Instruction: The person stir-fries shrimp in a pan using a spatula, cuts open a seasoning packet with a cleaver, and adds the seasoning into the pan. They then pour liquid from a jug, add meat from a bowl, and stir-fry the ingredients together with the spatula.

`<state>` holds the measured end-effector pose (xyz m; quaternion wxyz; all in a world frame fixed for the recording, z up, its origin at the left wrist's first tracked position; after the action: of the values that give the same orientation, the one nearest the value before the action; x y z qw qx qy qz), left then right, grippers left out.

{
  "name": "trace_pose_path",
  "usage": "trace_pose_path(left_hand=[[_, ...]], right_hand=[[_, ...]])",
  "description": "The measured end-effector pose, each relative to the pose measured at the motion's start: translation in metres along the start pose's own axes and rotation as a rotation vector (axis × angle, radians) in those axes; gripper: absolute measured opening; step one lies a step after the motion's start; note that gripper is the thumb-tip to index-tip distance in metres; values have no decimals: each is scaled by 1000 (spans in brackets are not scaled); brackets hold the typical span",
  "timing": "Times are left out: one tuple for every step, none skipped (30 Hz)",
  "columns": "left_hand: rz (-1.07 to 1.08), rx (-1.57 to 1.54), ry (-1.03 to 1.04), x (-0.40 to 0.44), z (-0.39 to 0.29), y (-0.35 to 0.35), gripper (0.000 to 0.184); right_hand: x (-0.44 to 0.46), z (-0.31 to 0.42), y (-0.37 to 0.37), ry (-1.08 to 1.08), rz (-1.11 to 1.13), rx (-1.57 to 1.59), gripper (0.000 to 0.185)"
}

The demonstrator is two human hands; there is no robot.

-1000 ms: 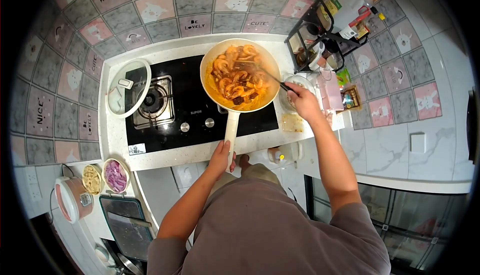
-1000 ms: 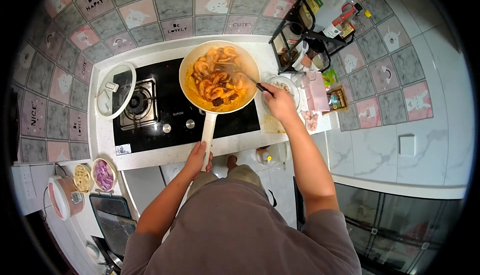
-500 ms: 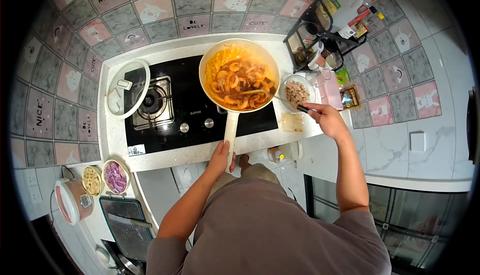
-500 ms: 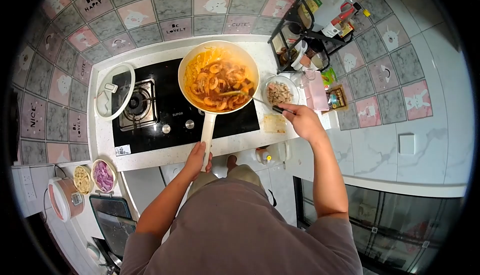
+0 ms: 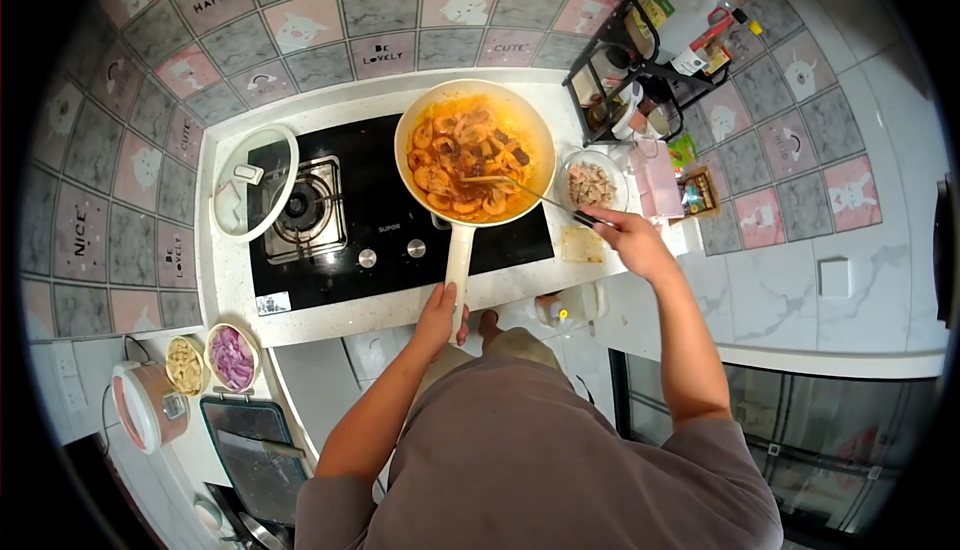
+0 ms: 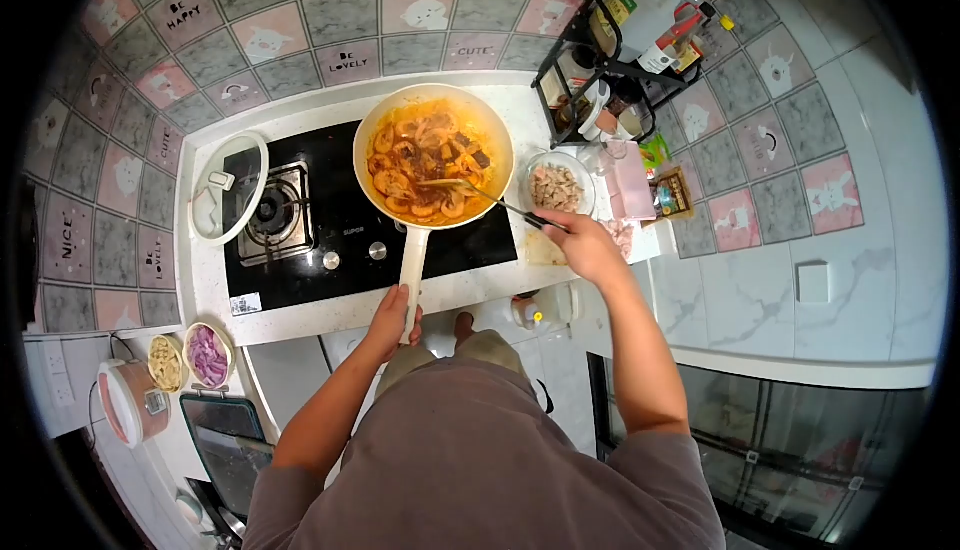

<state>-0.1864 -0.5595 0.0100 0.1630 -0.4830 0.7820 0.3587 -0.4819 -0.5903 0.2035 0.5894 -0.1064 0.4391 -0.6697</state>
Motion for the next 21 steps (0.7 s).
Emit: trace_pose_path(left_hand=[[-3, 4, 7, -1, -1, 0, 31], [-3, -1, 9, -1, -2, 0, 31], [-7, 4, 8, -3, -4, 1, 31], [-12, 11, 6, -4, -5, 2, 32], [-11, 10, 6, -3, -4, 3, 32], [-10, 21, 19, -2, -5, 3, 32], [-10, 33, 32, -3, -6, 2, 32], [-13, 36, 32, -3, -6, 2, 32], [-18, 38, 27, -3, -6, 2, 32], [-23, 40, 22, -3, -5, 2, 32], [-23, 43, 22, -3, -6, 2, 32], [-20, 45, 22, -3, -6, 2, 32], [-18, 46, 22, -3, -6, 1, 33], [-20, 46, 23, -3, -6, 0, 33], [-17, 39, 24, -2, -5, 0, 33], [-14, 32, 26, -2, -5, 1, 33], [-13, 30, 26, -2, -5, 1, 33], [-14, 35, 20, -3, -7, 2, 33], [-16, 40, 15, -4, -8, 2, 33], [-18, 35, 15, -5, -9, 2, 33], [-18, 39, 15, -5, -10, 3, 33]], right_hand=[[-7, -7, -9, 90, -4, -68, 33], [-12, -5, -17, 107, -35, -122, 32], [-11, -4, -17, 107, -36, -125, 32], [-10, 0, -22, 90, -121, -183, 32], [-7, 5, -26, 73, -204, -239, 31], [0, 11, -22, 38, -219, -238, 32], [8, 16, -13, 36, -218, -235, 32], [17, 22, -3, 4, -231, -196, 32], [23, 25, 6, -28, -246, -156, 33], [31, 20, 16, -26, -248, -153, 33], [39, 19, 30, -94, -224, -87, 33], [41, 26, 37, -164, -199, -22, 33], [39, 25, 37, -165, -198, -20, 33], [36, 22, 44, -158, -101, 31, 34], [30, 20, 49, -150, -4, 82, 34], [24, 13, 48, -96, 31, 86, 34], [14, 13, 38, -96, 31, 84, 34], [2, 12, 27, -34, 61, 61, 34], [-6, 9, 20, 27, 92, 37, 34], [-11, 8, 12, 25, 96, 33, 34], [-13, 4, -3, 40, 23, -54, 34]])
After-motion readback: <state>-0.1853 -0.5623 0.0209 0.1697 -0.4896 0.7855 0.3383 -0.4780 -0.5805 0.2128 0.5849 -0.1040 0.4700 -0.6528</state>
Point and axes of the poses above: each hand's wrist, its own x-axis towards the middle knuckle, its own y-axis out of the palm, z = x × y, the point moved 10 cm from there along x, towards the middle knuckle, and after that the axes turned 3 degrees about y, right-handed, at the moved point
